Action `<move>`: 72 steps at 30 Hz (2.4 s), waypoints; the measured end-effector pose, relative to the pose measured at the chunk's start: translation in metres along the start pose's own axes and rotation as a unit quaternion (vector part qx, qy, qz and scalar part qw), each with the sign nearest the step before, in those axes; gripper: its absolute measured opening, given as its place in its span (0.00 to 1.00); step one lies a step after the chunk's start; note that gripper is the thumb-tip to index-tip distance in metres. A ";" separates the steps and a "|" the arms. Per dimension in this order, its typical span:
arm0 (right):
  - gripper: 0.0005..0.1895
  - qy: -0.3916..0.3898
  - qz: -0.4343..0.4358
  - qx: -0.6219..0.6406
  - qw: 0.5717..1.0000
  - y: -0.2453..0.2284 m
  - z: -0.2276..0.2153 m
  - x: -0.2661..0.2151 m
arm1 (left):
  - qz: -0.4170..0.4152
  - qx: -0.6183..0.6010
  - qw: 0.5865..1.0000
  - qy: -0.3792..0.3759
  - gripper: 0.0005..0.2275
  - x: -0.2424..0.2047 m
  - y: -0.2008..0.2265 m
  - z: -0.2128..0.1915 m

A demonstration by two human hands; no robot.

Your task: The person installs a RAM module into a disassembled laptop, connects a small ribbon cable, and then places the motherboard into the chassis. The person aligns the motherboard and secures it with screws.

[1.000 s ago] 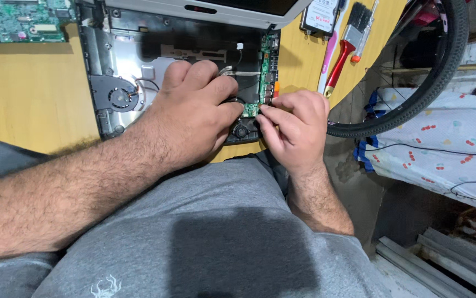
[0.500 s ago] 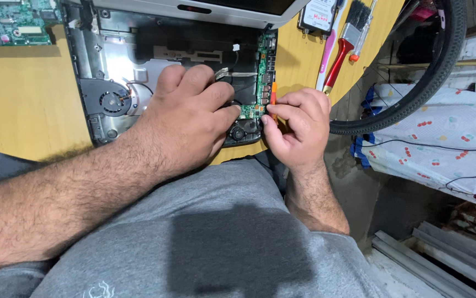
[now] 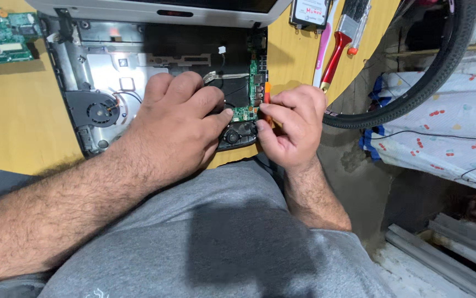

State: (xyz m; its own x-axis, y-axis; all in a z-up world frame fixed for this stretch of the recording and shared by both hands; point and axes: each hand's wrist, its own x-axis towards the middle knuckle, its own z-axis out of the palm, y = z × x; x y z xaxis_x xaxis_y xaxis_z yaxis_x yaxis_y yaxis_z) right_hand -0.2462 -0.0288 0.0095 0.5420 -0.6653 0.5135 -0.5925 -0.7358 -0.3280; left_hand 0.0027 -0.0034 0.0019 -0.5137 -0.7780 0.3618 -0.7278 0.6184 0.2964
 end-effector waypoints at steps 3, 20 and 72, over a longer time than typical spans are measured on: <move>0.11 -0.055 -0.008 -0.003 0.998 -0.004 -0.007 0.007 | -0.002 -0.009 1.000 0.019 0.12 0.002 0.000 -0.002; 0.08 -0.102 -0.021 0.011 0.994 -0.003 0.010 0.015 | -0.005 -0.033 0.998 0.046 0.02 -0.001 -0.006 0.003; 0.09 -0.127 -0.025 -0.027 0.991 -0.004 0.006 0.011 | -0.011 -0.032 0.997 0.067 0.04 -0.001 -0.004 0.008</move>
State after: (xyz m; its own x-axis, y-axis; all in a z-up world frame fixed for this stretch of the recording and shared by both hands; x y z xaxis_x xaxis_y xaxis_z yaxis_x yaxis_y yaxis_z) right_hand -0.2342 -0.0343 0.0113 0.7001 -0.6433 0.3098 -0.5884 -0.7656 -0.2600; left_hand 0.0026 -0.0063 -0.0069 -0.4296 -0.7725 0.4677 -0.7060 0.6102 0.3594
